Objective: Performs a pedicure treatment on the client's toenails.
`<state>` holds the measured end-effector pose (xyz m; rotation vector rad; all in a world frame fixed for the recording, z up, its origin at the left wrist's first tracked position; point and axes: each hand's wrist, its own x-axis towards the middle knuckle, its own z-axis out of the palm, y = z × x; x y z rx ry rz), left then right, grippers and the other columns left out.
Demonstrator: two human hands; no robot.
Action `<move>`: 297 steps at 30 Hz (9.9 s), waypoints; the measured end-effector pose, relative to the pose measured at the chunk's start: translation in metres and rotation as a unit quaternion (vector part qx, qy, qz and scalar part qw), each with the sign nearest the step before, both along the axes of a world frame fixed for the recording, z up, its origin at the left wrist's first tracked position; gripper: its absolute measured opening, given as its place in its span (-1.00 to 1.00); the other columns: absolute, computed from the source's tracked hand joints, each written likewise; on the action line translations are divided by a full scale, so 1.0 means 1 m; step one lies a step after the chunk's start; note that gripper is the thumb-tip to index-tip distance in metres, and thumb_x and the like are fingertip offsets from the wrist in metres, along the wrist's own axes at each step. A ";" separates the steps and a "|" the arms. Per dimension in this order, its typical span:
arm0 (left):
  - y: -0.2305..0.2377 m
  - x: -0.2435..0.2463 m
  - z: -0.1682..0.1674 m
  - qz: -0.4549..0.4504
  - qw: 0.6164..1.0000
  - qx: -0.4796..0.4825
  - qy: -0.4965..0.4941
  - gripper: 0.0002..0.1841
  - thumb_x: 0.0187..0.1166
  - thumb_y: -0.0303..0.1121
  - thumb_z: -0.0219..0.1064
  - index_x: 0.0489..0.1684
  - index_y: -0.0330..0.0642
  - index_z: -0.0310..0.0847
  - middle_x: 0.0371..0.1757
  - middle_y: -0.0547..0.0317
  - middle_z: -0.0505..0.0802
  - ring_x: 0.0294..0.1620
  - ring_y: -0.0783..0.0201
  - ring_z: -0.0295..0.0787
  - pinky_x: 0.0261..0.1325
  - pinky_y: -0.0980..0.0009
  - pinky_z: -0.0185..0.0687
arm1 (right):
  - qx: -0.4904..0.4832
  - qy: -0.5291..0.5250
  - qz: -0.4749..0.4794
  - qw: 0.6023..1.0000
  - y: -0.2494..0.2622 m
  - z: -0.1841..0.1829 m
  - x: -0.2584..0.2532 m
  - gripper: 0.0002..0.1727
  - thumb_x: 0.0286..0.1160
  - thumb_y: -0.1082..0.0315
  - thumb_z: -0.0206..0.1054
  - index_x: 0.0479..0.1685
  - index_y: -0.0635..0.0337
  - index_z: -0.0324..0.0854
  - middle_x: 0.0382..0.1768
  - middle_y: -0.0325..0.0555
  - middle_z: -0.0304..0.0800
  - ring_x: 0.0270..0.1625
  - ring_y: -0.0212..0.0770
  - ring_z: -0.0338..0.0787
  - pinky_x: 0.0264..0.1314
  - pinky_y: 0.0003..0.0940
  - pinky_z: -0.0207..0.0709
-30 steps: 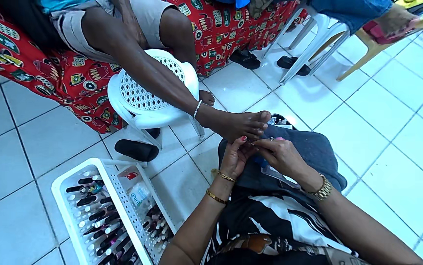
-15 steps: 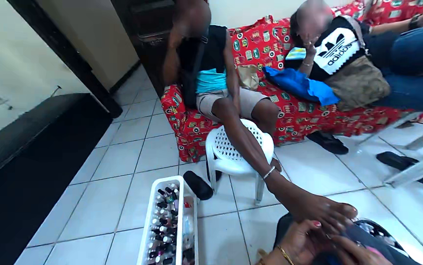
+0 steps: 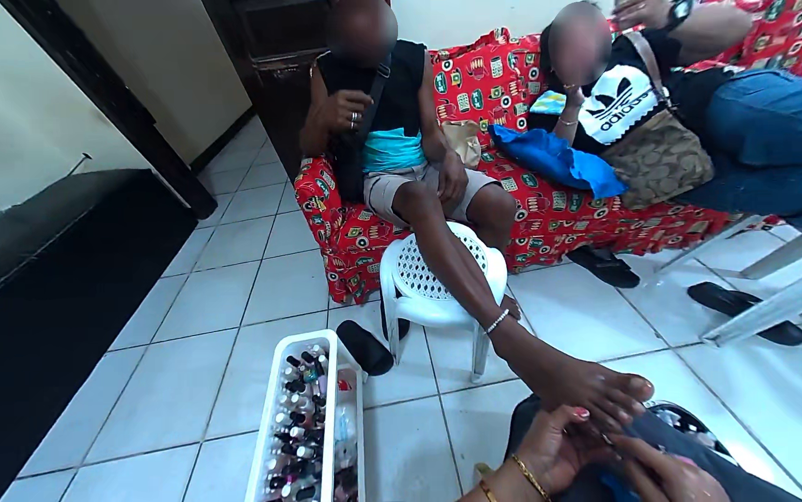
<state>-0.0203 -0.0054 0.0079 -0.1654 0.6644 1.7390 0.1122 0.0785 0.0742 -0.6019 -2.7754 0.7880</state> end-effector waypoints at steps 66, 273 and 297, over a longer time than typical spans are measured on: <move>0.003 0.000 -0.013 0.016 1.000 -0.003 -0.011 -0.92 0.69 -0.46 0.17 -0.04 -0.05 0.52 -0.31 0.18 0.80 -0.29 0.27 0.83 -0.03 0.33 0.81 | 0.056 0.060 -0.041 0.996 0.000 -0.019 -0.010 -0.73 0.45 0.41 0.25 -0.16 0.26 0.90 -0.36 0.07 0.90 -0.34 0.03 0.87 -0.28 0.04 0.66; 0.006 0.009 0.003 0.030 0.999 0.002 0.028 -0.80 0.64 -0.51 0.33 0.11 -0.24 0.50 -0.29 0.10 0.84 -0.34 0.27 0.85 -0.11 0.34 0.83 | 0.317 -0.104 0.052 0.941 0.002 0.026 -0.021 -0.79 0.43 0.46 0.33 -0.55 0.35 0.70 -0.69 0.14 0.59 -0.59 0.20 0.72 -0.61 0.02 0.47; 0.005 0.007 0.003 0.018 0.999 0.008 0.027 -0.88 0.68 -0.48 0.27 0.05 -0.20 0.52 -0.28 0.10 0.83 -0.30 0.24 0.86 -0.06 0.32 0.83 | 0.172 -0.005 0.140 0.975 0.044 0.018 -0.002 -0.76 0.46 0.35 0.29 -0.36 0.28 0.84 -0.49 0.00 0.79 -0.41 -0.05 0.80 -0.32 -0.11 0.63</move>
